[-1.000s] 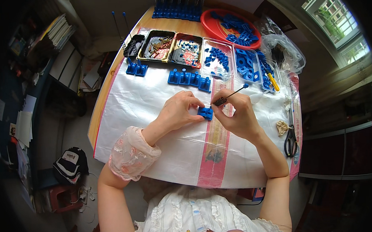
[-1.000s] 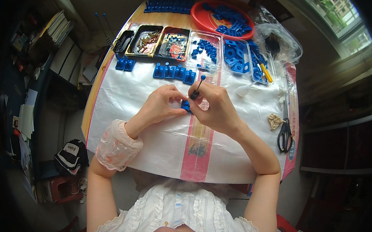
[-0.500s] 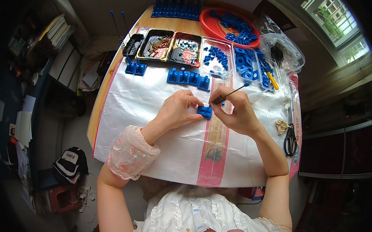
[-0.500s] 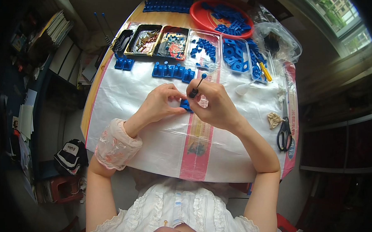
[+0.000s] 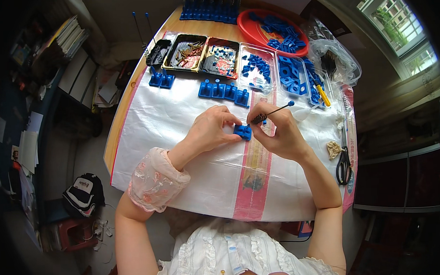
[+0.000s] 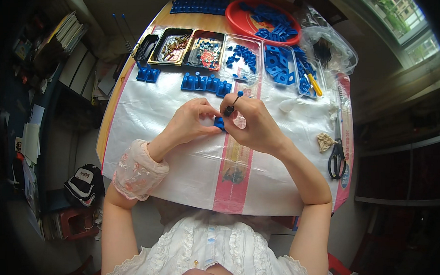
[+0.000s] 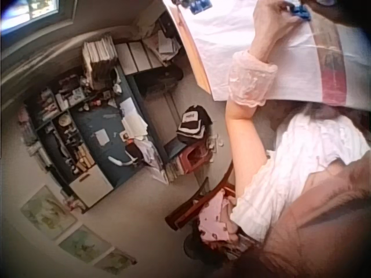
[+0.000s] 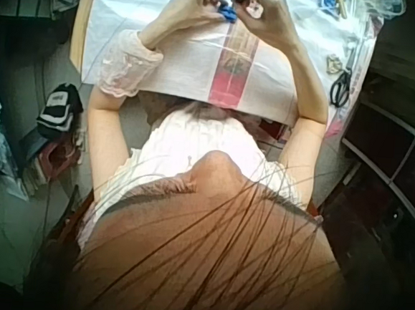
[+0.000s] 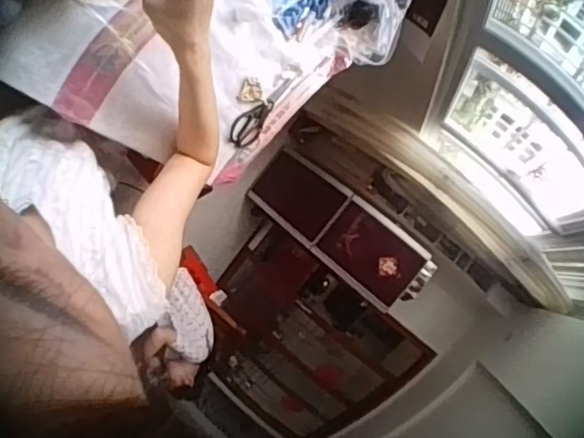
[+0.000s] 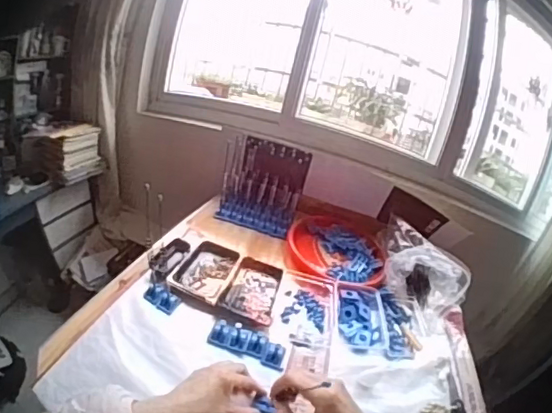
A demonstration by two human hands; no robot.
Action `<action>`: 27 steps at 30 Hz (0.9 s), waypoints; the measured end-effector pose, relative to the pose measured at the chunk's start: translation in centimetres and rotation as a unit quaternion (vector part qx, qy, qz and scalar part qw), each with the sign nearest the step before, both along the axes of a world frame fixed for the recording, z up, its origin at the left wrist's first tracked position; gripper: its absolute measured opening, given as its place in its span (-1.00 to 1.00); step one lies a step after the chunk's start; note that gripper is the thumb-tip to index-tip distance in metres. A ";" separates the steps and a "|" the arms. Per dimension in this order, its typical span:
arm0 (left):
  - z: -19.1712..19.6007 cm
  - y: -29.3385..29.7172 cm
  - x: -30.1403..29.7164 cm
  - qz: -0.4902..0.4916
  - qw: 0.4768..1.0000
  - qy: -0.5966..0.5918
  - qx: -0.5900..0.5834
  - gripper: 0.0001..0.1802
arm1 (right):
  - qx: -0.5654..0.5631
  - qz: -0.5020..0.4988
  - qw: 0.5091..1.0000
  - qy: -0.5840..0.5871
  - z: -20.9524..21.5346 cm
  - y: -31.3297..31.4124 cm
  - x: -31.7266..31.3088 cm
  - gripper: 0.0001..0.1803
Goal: Assembling small blue plastic components and metal springs on a workbench.
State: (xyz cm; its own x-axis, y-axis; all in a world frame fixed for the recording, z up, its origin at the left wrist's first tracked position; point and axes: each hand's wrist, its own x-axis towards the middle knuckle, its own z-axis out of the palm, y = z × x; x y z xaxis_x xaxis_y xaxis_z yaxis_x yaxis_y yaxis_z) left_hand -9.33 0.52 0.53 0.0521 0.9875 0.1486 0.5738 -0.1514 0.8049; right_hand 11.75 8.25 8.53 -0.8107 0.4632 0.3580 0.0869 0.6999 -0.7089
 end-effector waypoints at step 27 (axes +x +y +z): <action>0.1 0.1 0.0 0.005 1.000 0.013 0.003 -0.61 | -0.042 -0.107 0.991 0.063 -2.2 -0.7 0.0 -0.83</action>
State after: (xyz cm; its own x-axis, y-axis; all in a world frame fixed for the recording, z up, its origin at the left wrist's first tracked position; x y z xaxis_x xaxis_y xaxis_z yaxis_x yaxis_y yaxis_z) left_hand -9.33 0.60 0.66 0.0461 0.9870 0.1538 0.5968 -0.1507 0.7882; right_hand 11.80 7.59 6.37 -0.6418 0.6521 0.4036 0.1338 0.6134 -0.7783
